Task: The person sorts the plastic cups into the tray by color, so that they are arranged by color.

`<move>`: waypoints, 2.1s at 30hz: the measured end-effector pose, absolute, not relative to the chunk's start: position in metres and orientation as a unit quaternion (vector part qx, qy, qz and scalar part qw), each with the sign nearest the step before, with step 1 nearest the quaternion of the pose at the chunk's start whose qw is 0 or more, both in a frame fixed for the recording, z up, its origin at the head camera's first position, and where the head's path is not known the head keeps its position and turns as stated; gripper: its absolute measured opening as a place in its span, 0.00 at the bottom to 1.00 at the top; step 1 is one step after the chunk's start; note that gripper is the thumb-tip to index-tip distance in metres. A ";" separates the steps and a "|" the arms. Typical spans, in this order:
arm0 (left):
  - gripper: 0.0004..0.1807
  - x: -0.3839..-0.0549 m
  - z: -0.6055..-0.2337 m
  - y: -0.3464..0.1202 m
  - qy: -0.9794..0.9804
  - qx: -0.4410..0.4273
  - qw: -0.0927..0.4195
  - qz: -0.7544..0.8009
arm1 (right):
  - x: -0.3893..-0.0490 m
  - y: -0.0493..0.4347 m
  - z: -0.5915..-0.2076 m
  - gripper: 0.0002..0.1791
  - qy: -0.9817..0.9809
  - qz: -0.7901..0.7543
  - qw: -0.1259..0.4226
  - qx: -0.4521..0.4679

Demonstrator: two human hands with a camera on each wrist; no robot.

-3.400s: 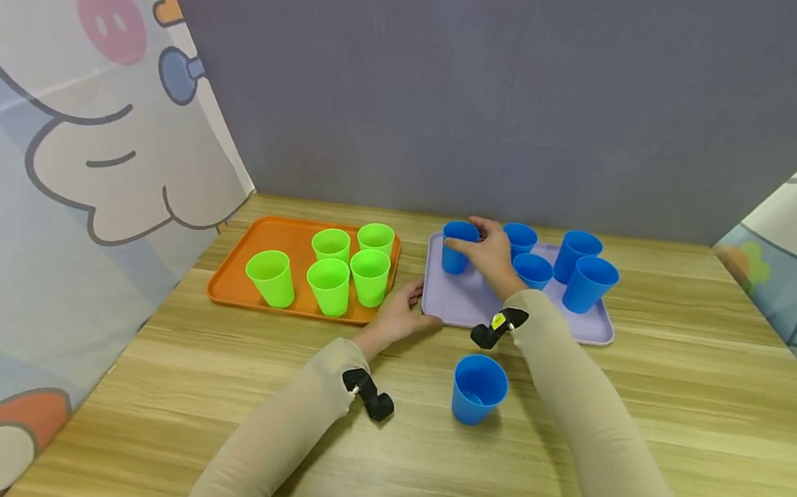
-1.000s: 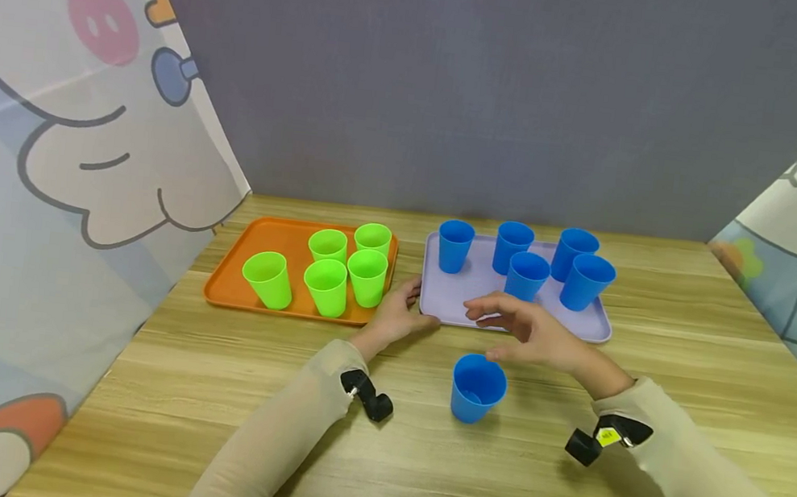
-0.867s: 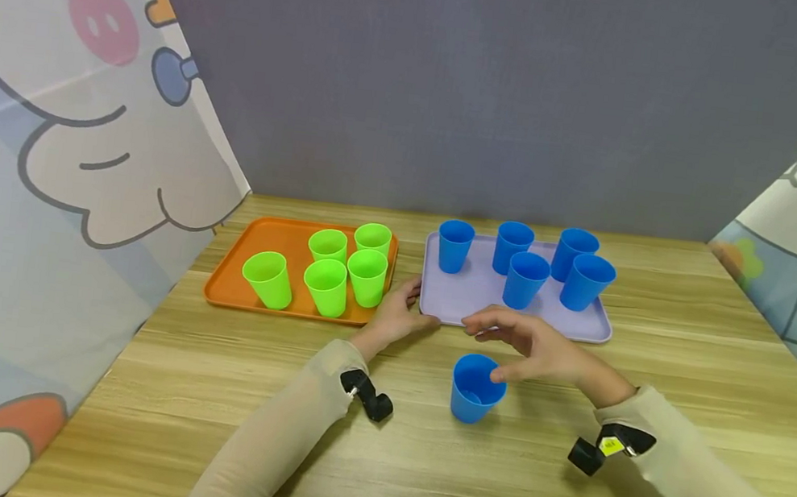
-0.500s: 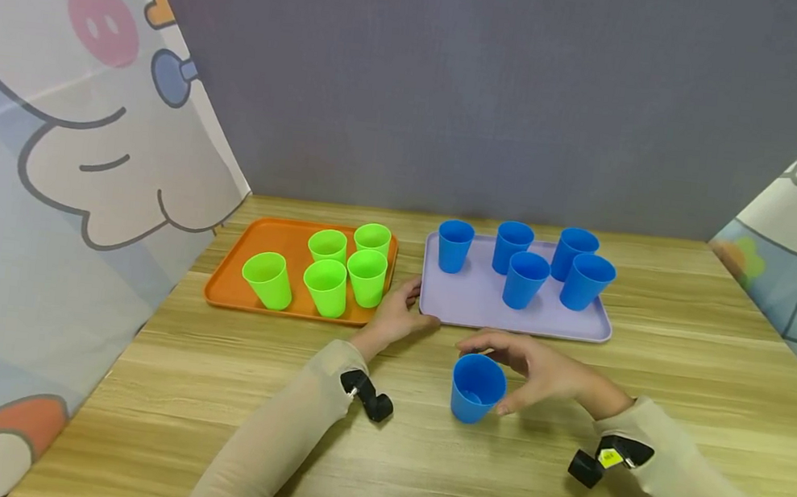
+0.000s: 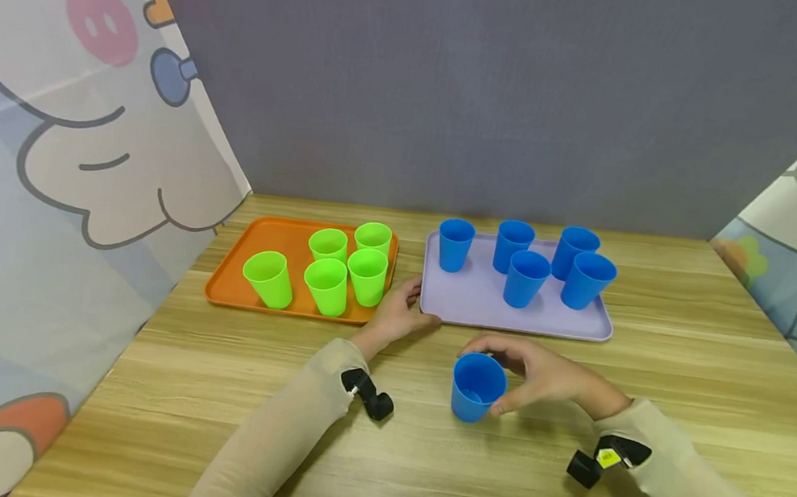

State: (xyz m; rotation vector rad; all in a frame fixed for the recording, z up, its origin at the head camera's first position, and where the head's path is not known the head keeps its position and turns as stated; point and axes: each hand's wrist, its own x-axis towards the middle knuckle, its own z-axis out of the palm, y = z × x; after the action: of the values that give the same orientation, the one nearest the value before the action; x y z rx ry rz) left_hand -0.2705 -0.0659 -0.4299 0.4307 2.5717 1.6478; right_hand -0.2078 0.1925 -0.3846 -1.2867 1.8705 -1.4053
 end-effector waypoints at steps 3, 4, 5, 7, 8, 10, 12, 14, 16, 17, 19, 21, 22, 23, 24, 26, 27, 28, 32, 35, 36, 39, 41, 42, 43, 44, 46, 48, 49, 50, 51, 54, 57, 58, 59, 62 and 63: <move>0.43 -0.271 -0.429 -0.066 0.833 0.139 0.030 0.534 | -0.208 0.192 -0.385 0.33 0.679 -0.513 0.234 -0.471; 0.43 -0.271 -0.429 -0.066 0.833 0.138 0.031 0.535 | -0.209 0.192 -0.385 0.33 0.678 -0.513 0.235 -0.471; 0.43 -0.271 -0.429 -0.066 0.833 0.137 0.032 0.535 | -0.209 0.192 -0.385 0.33 0.678 -0.512 0.235 -0.472; 0.43 -0.271 -0.430 -0.066 0.833 0.136 0.033 0.536 | -0.209 0.193 -0.386 0.33 0.677 -0.512 0.237 -0.472; 0.43 -0.271 -0.430 -0.066 0.833 0.135 0.033 0.536 | -0.209 0.192 -0.386 0.33 0.677 -0.513 0.238 -0.471; 0.43 -0.271 -0.430 -0.066 0.832 0.134 0.034 0.537 | -0.210 0.192 -0.386 0.33 0.674 -0.515 0.239 -0.473; 0.43 -0.271 -0.430 -0.066 0.833 0.133 0.034 0.536 | -0.211 0.192 -0.385 0.33 0.669 -0.521 0.238 -0.474; 0.43 -0.272 -0.430 -0.065 0.834 0.133 0.036 0.535 | -0.212 0.192 -0.384 0.33 0.665 -0.527 0.235 -0.475; 0.43 -0.272 -0.430 -0.065 0.834 0.132 0.037 0.534 | -0.215 0.191 -0.384 0.32 0.661 -0.526 0.224 -0.486; 0.43 -0.273 -0.430 -0.065 0.834 0.132 0.037 0.534 | -0.216 0.191 -0.383 0.32 0.661 -0.526 0.219 -0.488; 0.43 -0.273 -0.430 -0.065 0.833 0.130 0.040 0.536 | -0.218 0.190 -0.381 0.31 0.664 -0.524 0.207 -0.492; 0.43 -0.273 -0.430 -0.065 0.833 0.129 0.041 0.537 | -0.221 0.189 -0.380 0.31 0.667 -0.522 0.189 -0.497; 0.43 -0.273 -0.430 -0.066 0.832 0.130 0.041 0.538 | -0.222 0.188 -0.379 0.30 0.671 -0.523 0.183 -0.493; 0.43 -0.273 -0.430 -0.066 0.832 0.129 0.041 0.538 | -0.223 0.188 -0.378 0.30 0.673 -0.523 0.176 -0.492; 0.43 -0.273 -0.430 -0.066 0.832 0.130 0.041 0.537 | -0.225 0.187 -0.377 0.30 0.677 -0.523 0.170 -0.489; 0.43 -0.273 -0.431 -0.065 0.832 0.131 0.039 0.538 | -0.227 0.185 -0.375 0.29 0.687 -0.520 0.155 -0.483; 0.42 -0.273 -0.431 -0.065 0.832 0.131 0.038 0.539 | -0.228 0.185 -0.374 0.29 0.694 -0.520 0.150 -0.475; 0.42 -0.273 -0.431 -0.065 0.831 0.130 0.037 0.539 | -0.230 0.184 -0.373 0.29 0.699 -0.520 0.145 -0.469; 0.43 -0.273 -0.431 -0.065 0.831 0.127 0.039 0.540 | -0.234 0.182 -0.369 0.29 0.724 -0.523 0.127 -0.432; 0.43 -0.273 -0.431 -0.065 0.832 0.130 0.040 0.538 | -0.237 0.181 -0.366 0.30 0.740 -0.524 0.111 -0.406; 0.43 -0.273 -0.431 -0.065 0.832 0.130 0.040 0.538 | -0.238 0.180 -0.365 0.30 0.747 -0.523 0.105 -0.397; 0.44 -0.273 -0.431 -0.066 0.830 0.134 0.041 0.539 | -0.241 0.178 -0.364 0.31 0.761 -0.523 0.084 -0.374; 0.44 -0.273 -0.432 -0.066 0.831 0.136 0.040 0.539 | -0.243 0.176 -0.363 0.31 0.769 -0.526 0.073 -0.356; 0.44 -0.273 -0.432 -0.066 0.830 0.138 0.038 0.539 | -0.244 0.174 -0.362 0.31 0.771 -0.528 0.070 -0.349; 0.43 -0.273 -0.431 -0.066 0.829 0.140 0.037 0.539 | -0.244 0.173 -0.362 0.31 0.775 -0.529 0.066 -0.339; 0.43 -0.272 -0.431 -0.066 0.830 0.142 0.036 0.539 | -0.245 0.172 -0.361 0.31 0.780 -0.530 0.064 -0.328; 0.43 -0.272 -0.431 -0.067 0.829 0.145 0.033 0.540 | -0.248 0.169 -0.361 0.30 0.786 -0.531 0.058 -0.311; 0.43 -0.271 -0.430 -0.067 0.827 0.146 0.031 0.541 | -0.250 0.166 -0.362 0.30 0.794 -0.531 0.051 -0.292; 0.43 -0.271 -0.430 -0.067 0.826 0.145 0.031 0.543 | -0.252 0.165 -0.362 0.30 0.799 -0.531 0.048 -0.279; 0.43 -0.271 -0.430 -0.067 0.826 0.144 0.032 0.544 | -0.253 0.164 -0.362 0.30 0.803 -0.531 0.045 -0.267; 0.43 -0.271 -0.430 -0.067 0.825 0.143 0.033 0.546 | -0.255 0.162 -0.363 0.30 0.806 -0.532 0.043 -0.256; 0.44 -0.271 -0.430 -0.066 0.822 0.140 0.033 0.551 | -0.259 0.159 -0.364 0.30 0.815 -0.533 0.038 -0.224; 0.44 -0.271 -0.431 -0.066 0.820 0.138 0.034 0.554 | -0.263 0.155 -0.365 0.32 0.819 -0.537 0.035 -0.200; 0.43 -0.271 -0.431 -0.066 0.820 0.138 0.034 0.555 | -0.264 0.154 -0.366 0.32 0.819 -0.538 0.034 -0.195; 0.43 -0.271 -0.431 -0.066 0.819 0.139 0.034 0.555 | -0.265 0.152 -0.366 0.33 0.819 -0.540 0.033 -0.191; 0.43 -0.271 -0.431 -0.066 0.819 0.141 0.033 0.556 | -0.269 0.149 -0.369 0.34 0.817 -0.548 0.031 -0.179; 0.43 -0.271 -0.431 -0.066 0.819 0.142 0.032 0.555 | -0.270 0.148 -0.370 0.34 0.816 -0.551 0.031 -0.175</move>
State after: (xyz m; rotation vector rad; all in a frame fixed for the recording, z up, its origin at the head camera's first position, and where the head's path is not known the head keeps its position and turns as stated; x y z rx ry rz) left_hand -0.2711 -0.0662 -0.4310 0.4373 2.5227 1.7088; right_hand -0.2704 0.1481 -0.3698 -0.5402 2.5137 -1.6968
